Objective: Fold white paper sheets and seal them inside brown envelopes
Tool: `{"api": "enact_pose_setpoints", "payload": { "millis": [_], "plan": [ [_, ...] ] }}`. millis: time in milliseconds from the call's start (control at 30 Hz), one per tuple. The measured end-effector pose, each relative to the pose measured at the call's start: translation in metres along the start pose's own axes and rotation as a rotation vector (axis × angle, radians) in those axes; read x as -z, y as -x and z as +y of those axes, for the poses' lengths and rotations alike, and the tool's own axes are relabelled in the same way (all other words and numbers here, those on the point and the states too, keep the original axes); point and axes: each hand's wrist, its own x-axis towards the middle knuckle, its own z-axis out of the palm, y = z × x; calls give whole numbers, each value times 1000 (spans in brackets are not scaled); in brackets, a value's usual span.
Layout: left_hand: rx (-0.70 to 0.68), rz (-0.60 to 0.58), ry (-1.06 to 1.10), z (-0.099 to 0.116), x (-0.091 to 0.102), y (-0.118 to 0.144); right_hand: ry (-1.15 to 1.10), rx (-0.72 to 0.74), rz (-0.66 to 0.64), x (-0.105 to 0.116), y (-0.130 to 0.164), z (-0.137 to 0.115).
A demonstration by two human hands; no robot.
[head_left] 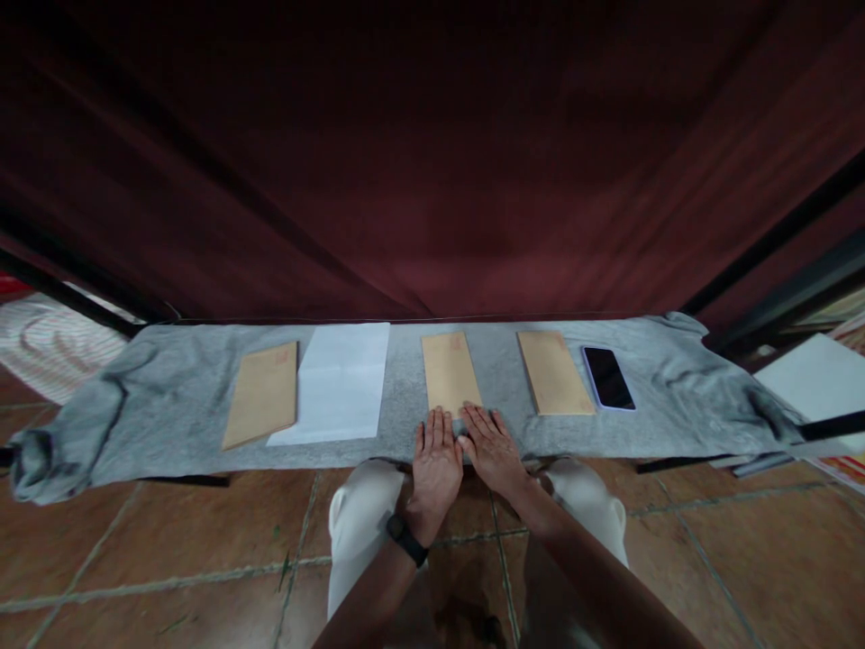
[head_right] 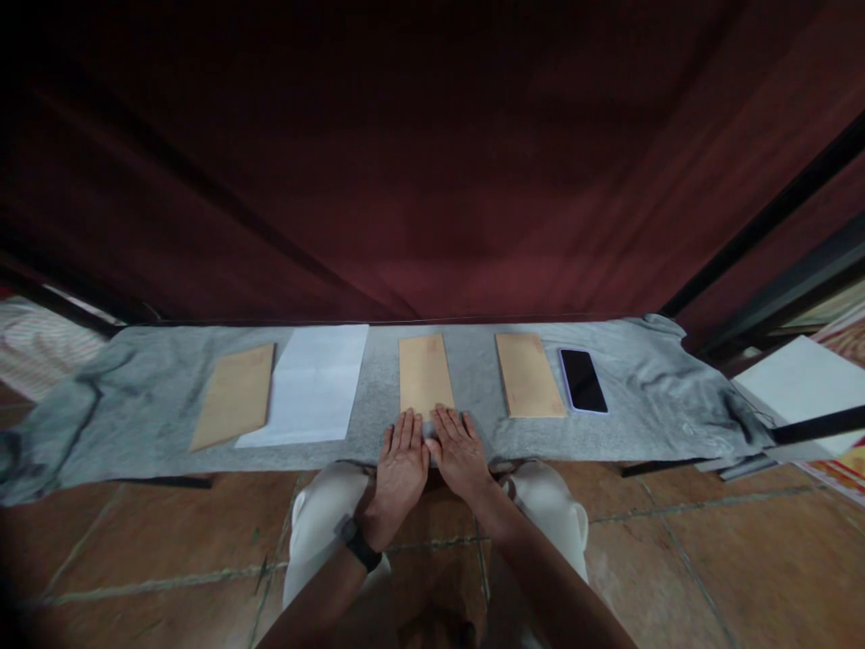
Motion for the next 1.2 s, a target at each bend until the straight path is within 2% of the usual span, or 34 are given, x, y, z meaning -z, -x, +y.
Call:
{"api": "enact_pose_setpoints", "payload": {
  "millis": [200, 533, 667, 767, 900, 1033, 1133, 1200],
  "plan": [
    [70, 13, 64, -5, 2, -3, 8, -32, 40, 2, 8, 9],
    [369, 37, 418, -13, 14, -47, 8, -93, 50, 6, -6, 2],
    [571, 59, 694, -20, 14, -60, 29, -119, 41, 10, -12, 0],
    [643, 64, 894, -26, 12, -67, 47, -139, 29, 12, -13, -1],
    [600, 88, 1003, -18, 17, -73, 39, -190, 16, 20, -18, -3],
    [457, 137, 1100, 12, 33, -73, -69, -272, 1, 32, -21, -1],
    [270, 130, 1133, 33, 43, -70, -371, -402, 54, 34, -23, 5],
    [204, 111, 1149, 37, 42, -66, -769, -565, 154, 31, -24, 10]
  ]
}}
